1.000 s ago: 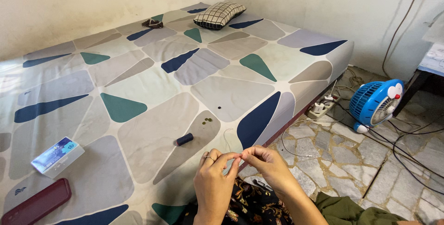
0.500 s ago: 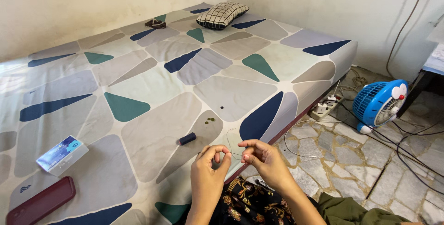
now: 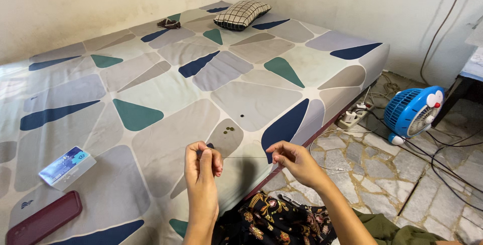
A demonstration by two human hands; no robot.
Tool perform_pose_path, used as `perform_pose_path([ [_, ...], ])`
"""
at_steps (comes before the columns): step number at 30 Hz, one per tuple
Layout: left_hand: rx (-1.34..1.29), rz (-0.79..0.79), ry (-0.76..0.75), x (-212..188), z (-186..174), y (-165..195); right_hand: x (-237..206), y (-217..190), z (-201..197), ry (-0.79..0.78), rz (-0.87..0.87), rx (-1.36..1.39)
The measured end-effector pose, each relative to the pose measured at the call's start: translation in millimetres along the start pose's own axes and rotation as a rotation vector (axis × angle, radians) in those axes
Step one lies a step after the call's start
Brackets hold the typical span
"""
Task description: The person sits on the floor next to a bed and hand-sews a black floral garment using a needle and thread, repeatedly stitching at the fabric edge. They pull the thread through, adjust the garment, pick up buttons from the bed, and finally hold up the garment to view the sewn section.
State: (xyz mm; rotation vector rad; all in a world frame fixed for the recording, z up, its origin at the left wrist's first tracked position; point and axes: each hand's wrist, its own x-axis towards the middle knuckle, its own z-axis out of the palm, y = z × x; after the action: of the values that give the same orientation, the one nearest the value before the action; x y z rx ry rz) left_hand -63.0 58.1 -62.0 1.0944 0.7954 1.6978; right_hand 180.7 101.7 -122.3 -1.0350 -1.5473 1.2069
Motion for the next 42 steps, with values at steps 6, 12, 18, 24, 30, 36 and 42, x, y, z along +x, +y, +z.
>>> perform_pose_path([
  [6, 0.301, 0.105, -0.131, -15, 28, 35, 18, -11, 9, 0.12, -0.182, -0.335],
  [12, 0.348, 0.203, -0.333, -23, 66, 60, 53, -37, 38, 0.357, -0.204, -0.374],
  [18, 0.384, 0.174, -0.324, 9, 81, 76, 71, -40, 48, 0.407, 0.415, 0.147],
  [24, 0.434, 0.168, -0.441, 19, 83, 85, 43, -10, 47, 0.363, 0.625, 0.374],
  [30, 0.394, 0.179, -0.54, 27, 98, 83, -39, -38, 14, -0.499, -0.012, 0.773],
  [36, 0.284, 0.03, -0.714, 16, 87, 66, -17, -39, 36, 0.121, 0.339, 1.241],
  [42, 0.293, -0.102, -0.61, 14, 32, 82, 24, -10, -4, 0.31, 0.488, 1.175],
])
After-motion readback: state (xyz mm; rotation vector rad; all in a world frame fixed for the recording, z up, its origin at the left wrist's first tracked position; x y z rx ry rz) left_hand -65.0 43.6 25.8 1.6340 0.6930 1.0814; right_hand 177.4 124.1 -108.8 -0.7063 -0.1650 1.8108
